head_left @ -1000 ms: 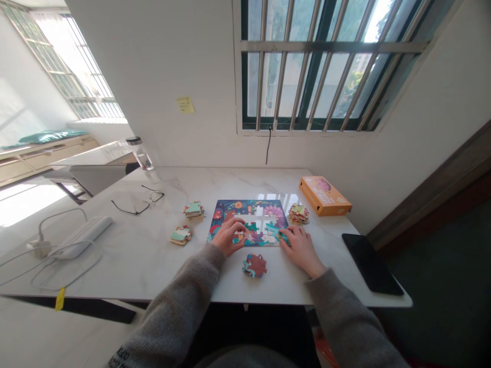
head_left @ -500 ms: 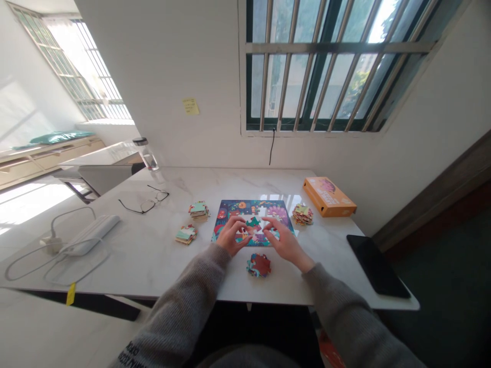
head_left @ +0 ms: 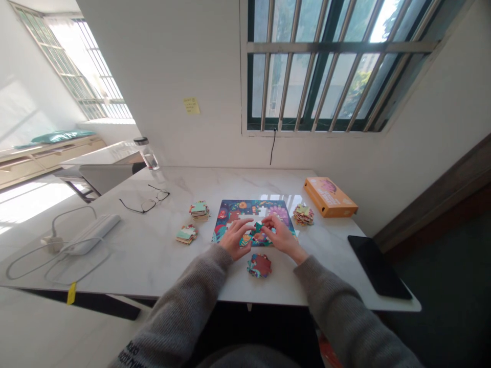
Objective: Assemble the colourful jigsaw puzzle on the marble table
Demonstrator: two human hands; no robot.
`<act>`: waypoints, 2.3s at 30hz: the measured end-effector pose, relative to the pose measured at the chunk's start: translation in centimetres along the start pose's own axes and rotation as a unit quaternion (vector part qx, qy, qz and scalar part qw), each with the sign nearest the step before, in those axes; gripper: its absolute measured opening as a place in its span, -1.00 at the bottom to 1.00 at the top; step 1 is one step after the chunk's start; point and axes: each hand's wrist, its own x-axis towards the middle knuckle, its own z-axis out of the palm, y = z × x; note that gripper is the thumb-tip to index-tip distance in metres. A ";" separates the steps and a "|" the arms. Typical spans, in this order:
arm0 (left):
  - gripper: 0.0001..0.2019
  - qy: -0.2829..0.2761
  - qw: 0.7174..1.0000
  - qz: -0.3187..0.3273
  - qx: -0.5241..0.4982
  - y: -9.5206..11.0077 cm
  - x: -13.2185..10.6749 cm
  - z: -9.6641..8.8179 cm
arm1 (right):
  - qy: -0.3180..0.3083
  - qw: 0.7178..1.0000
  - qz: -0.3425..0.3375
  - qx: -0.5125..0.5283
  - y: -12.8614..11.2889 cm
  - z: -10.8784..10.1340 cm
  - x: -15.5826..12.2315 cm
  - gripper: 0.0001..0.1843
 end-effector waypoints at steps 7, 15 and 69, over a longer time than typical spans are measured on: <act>-0.56 -0.035 0.999 0.012 -0.002 -0.1 -0.1 -0.2 | -0.066 0.997 0.001 0.035 -0.4 -0.1 -0.3 -0.74; -0.72 -0.001 1.000 0.015 0.003 -0.3 0.0 -0.3 | -0.022 1.000 -0.014 0.001 -0.4 -0.3 -0.3 -0.77; -0.52 -0.034 0.999 -0.023 -0.032 -0.6 -0.5 0.3 | -0.032 0.990 -0.073 -0.113 -1.0 -1.6 -1.7 -0.68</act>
